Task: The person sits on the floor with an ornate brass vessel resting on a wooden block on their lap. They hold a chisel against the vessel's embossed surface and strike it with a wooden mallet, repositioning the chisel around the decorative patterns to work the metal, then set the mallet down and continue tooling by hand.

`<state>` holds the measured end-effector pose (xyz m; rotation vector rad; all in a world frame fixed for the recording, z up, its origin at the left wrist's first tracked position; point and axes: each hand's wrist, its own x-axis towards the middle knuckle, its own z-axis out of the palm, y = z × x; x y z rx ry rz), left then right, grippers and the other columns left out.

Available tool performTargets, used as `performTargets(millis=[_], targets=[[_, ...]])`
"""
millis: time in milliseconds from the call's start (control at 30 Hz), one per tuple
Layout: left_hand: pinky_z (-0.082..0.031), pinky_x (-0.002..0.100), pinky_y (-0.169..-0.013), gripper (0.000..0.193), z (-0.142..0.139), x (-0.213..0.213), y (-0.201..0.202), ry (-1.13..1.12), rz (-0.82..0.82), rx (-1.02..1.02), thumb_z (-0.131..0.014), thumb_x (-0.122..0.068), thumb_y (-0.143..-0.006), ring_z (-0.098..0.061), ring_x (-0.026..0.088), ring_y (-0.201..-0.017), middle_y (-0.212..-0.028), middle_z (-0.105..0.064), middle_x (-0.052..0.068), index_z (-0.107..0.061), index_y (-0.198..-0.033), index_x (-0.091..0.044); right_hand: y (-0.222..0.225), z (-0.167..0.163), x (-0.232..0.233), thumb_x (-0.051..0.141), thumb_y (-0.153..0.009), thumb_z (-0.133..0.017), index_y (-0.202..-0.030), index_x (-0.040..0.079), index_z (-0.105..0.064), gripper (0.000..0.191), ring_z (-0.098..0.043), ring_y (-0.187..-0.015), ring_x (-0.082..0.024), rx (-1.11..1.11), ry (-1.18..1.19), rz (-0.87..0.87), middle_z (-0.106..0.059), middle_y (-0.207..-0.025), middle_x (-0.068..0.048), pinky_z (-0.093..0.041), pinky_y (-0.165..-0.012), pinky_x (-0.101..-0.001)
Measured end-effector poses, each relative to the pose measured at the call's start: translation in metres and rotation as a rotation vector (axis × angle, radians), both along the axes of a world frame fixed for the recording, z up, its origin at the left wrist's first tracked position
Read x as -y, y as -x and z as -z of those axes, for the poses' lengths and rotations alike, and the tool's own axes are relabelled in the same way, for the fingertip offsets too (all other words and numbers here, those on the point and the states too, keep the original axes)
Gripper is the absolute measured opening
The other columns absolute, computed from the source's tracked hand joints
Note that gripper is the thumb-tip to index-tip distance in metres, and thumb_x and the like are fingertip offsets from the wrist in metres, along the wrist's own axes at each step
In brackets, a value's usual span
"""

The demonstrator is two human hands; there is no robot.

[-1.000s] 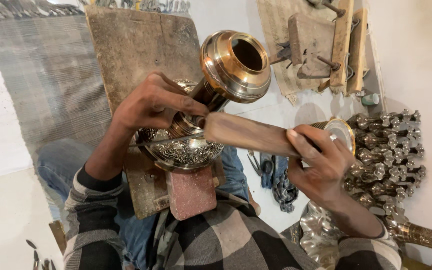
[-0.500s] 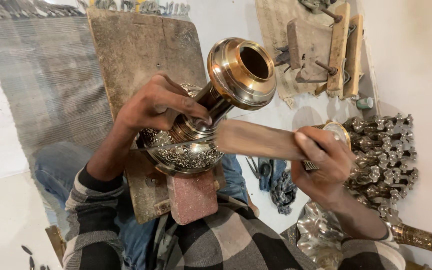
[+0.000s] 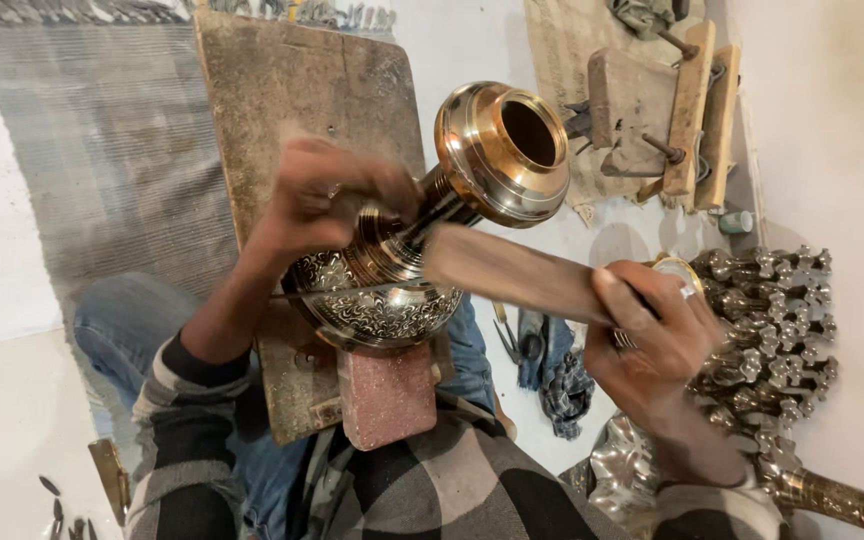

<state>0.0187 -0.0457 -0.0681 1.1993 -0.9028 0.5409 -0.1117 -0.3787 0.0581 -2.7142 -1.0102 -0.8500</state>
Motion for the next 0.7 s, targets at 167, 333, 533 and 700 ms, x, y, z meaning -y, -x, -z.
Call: performTargets(millis=[167, 333, 533, 700], targets=[[-0.068, 0.024, -0.066, 0.033, -0.019, 0.004, 0.050, 0.330, -0.044, -0.324, -0.064, 0.008, -0.097, -0.077, 0.014, -0.081, -0.099, -0.076, 0.011, -0.064, -0.126, -0.008, -0.003, 0.093, 0.002, 0.002, -0.101, -0.071, -0.116, -0.007, -0.067, 0.018, -0.072, -0.082, -0.020, -0.521, -0.996, 0.357, -0.073, -0.100, -0.015, -0.063, -0.077, -0.0330], [-0.072, 0.028, -0.074, 0.028, -0.029, 0.066, 0.089, 0.164, -0.164, -0.256, -0.065, 0.006, -0.103, -0.080, 0.020, -0.088, -0.117, -0.074, 0.015, -0.065, -0.129, -0.005, 0.007, 0.182, 0.011, 0.005, -0.082, -0.073, -0.114, -0.003, -0.065, 0.034, -0.061, -0.055, -0.015, -1.085, -1.339, 0.699, -0.063, -0.069, -0.007, -0.053, -0.050, -0.0300], [-0.070, 0.031, -0.076, 0.032, -0.003, 0.121, 0.097, -0.384, -0.795, -0.009, -0.052, 0.010, -0.100, -0.081, 0.024, -0.090, -0.111, -0.078, 0.011, -0.065, -0.127, -0.003, 0.027, 0.205, 0.039, 0.006, -0.081, -0.079, -0.105, -0.003, -0.069, 0.028, -0.060, -0.059, -0.010, -0.965, -1.109, 0.439, -0.065, -0.071, -0.002, -0.048, -0.055, -0.0260], [-0.069, 0.033, -0.073, 0.026, 0.013, 0.135, 0.097, -0.541, -0.940, 0.111, -0.059, 0.005, -0.104, -0.081, 0.023, -0.090, -0.110, -0.079, 0.012, -0.063, -0.128, -0.004, 0.019, 0.191, 0.064, 0.011, -0.083, -0.084, -0.086, 0.000, -0.063, 0.025, -0.048, -0.064, -0.007, -0.790, -0.915, 0.326, -0.055, -0.068, -0.002, -0.041, -0.056, -0.0260]])
